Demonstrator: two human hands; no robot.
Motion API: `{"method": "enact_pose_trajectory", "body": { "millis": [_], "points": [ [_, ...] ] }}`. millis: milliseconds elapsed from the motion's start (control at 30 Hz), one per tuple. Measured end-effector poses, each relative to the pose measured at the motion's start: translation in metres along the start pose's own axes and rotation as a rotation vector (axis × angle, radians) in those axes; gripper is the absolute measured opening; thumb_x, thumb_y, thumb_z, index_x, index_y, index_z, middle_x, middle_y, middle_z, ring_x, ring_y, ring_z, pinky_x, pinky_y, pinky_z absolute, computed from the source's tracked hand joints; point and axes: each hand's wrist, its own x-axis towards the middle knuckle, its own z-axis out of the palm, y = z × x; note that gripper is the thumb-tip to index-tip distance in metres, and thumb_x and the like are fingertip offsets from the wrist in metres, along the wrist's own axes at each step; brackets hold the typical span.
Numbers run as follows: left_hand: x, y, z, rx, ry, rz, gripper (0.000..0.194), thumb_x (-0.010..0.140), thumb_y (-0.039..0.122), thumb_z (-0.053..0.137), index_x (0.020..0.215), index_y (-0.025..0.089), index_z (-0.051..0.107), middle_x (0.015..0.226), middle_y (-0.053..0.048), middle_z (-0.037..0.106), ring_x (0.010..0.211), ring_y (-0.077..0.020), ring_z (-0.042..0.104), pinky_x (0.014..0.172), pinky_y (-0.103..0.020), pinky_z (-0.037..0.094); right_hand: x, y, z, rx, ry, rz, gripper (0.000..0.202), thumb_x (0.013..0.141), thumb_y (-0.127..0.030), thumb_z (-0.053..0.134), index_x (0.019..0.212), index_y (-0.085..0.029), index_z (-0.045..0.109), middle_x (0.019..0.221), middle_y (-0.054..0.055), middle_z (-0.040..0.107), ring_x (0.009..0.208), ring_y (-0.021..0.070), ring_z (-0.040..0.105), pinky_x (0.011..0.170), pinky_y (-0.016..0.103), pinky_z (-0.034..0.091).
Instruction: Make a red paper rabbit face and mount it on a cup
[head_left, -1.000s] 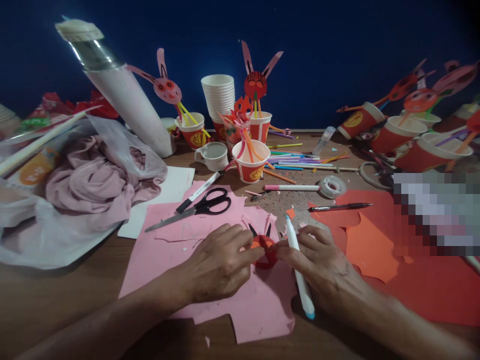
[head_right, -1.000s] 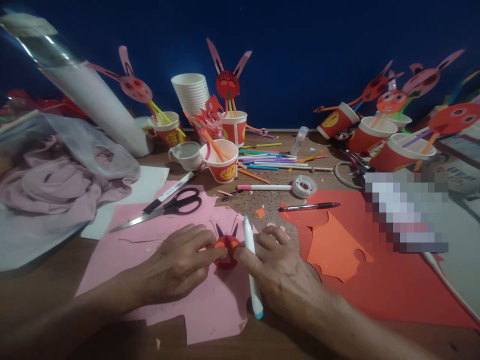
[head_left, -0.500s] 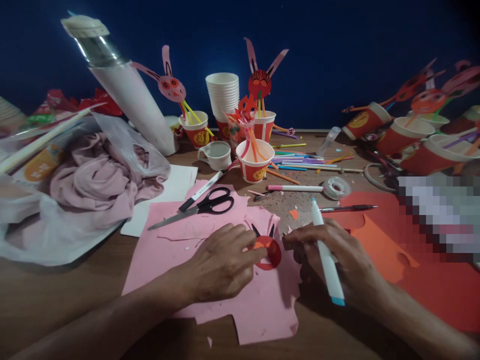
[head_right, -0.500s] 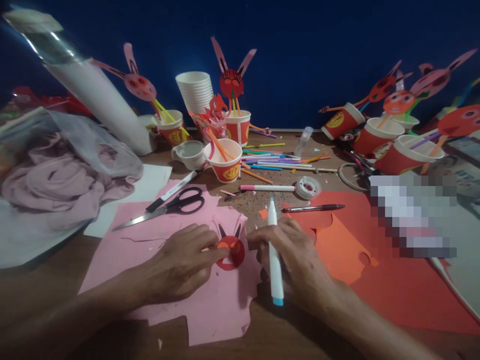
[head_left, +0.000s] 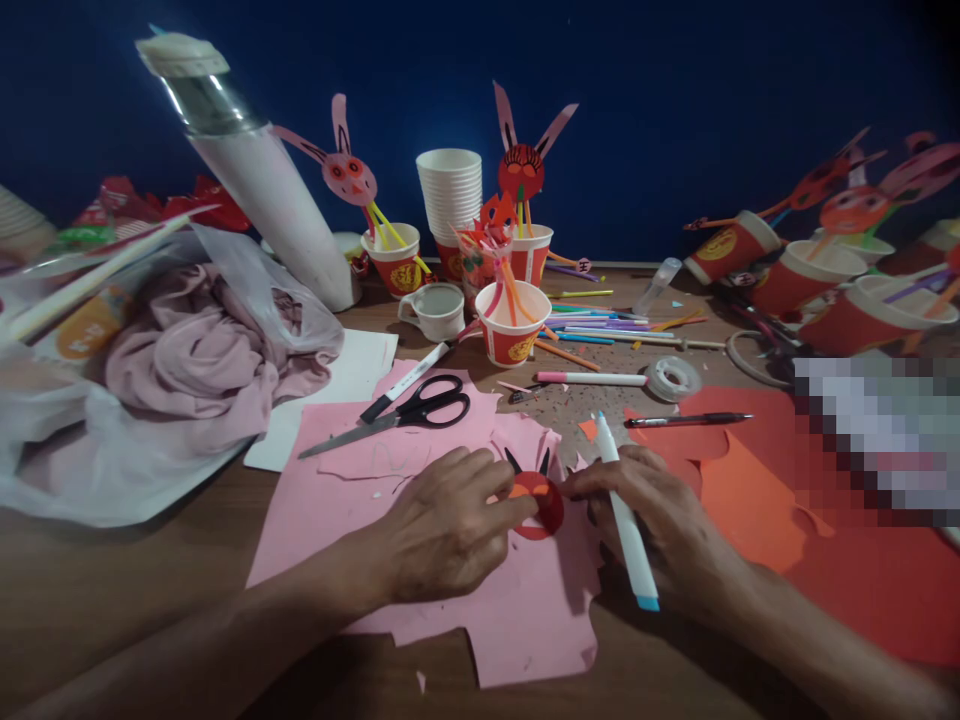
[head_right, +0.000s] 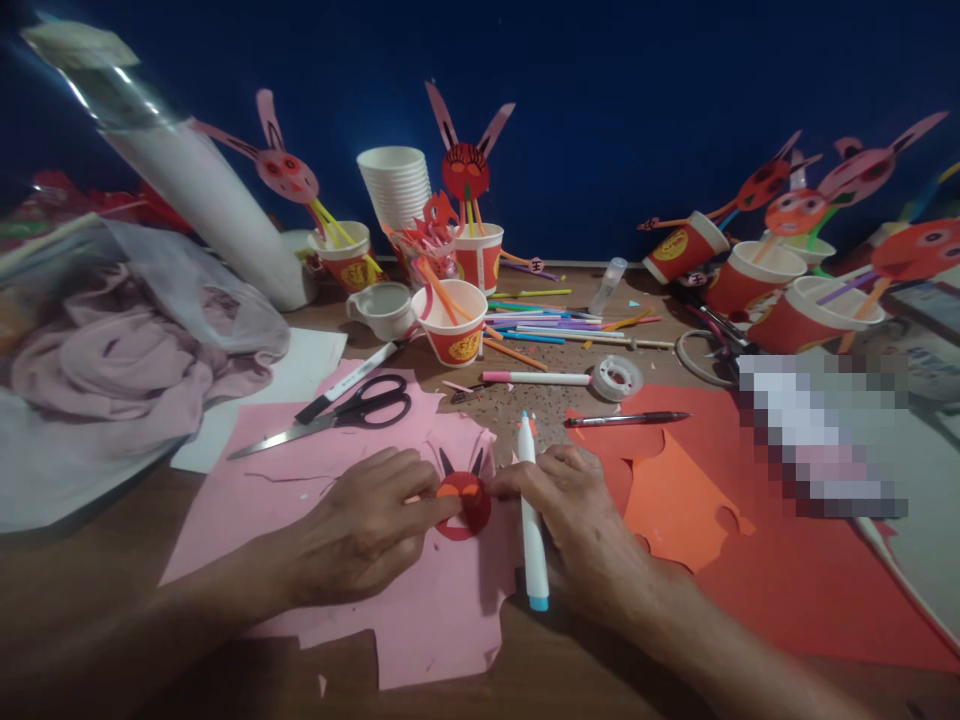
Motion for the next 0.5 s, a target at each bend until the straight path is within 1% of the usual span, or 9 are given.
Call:
{"method": "enact_pose_trajectory", "body": {
  "millis": [233,300,367,433,500],
  "points": [
    [0.000,0.001,0.000,-0.044,0.019,-0.010,0.026,0.078,0.010,0.039,0.094,0.017,0.057,0.077,-0.005,0.053,0.069,-0.0178,0.043,0.061,-0.030,0.036,0.001,-0.001,-0.001,-0.016,0.010,0.011,0.030,0.073,-0.004,0.045,0.096,-0.020,0.054,0.083,0.003,0.068,0.068,0.0179,0.056,0.065,0.032,0.039],
    [0.000,0.002,-0.002,-0.086,0.030,-0.018,0.029,0.076,0.008,0.039,0.100,0.016,0.055,0.077,-0.005,0.052,0.070,-0.0179,0.043,0.061,-0.030,0.037,0.002,-0.003,-0.002,-0.018,0.025,0.034,0.027,0.076,-0.005,0.047,0.096,-0.021,0.054,0.084,0.002,0.068,0.068,0.0171,0.057,0.066,0.032,0.041],
    [0.000,0.001,-0.005,-0.139,0.054,-0.034,0.031,0.073,0.007,0.040,0.101,0.016,0.052,0.076,-0.004,0.052,0.070,-0.0181,0.043,0.061,-0.030,0.038,0.003,-0.006,-0.005,-0.007,0.054,0.059,0.022,0.082,-0.008,0.047,0.097,-0.023,0.053,0.083,0.001,0.068,0.069,0.0166,0.059,0.068,0.032,0.042],
    [-0.002,0.000,-0.010,-0.209,0.097,-0.068,0.029,0.071,0.006,0.040,0.097,0.016,0.049,0.078,-0.004,0.052,0.072,-0.0181,0.044,0.062,-0.030,0.039,0.001,-0.008,-0.010,0.045,0.089,0.070,0.019,0.089,-0.016,0.043,0.105,-0.024,0.050,0.075,0.000,0.068,0.067,0.0166,0.061,0.070,0.033,0.044],
    [-0.003,-0.002,-0.016,-0.281,0.168,-0.093,0.026,0.071,0.005,0.039,0.093,0.016,0.047,0.080,-0.005,0.052,0.075,-0.0178,0.046,0.064,-0.030,0.040,-0.003,-0.008,-0.015,0.118,0.127,0.076,0.026,0.094,-0.031,0.035,0.117,-0.025,0.046,0.068,0.000,0.065,0.065,0.0177,0.061,0.069,0.035,0.046]
  ]
}}
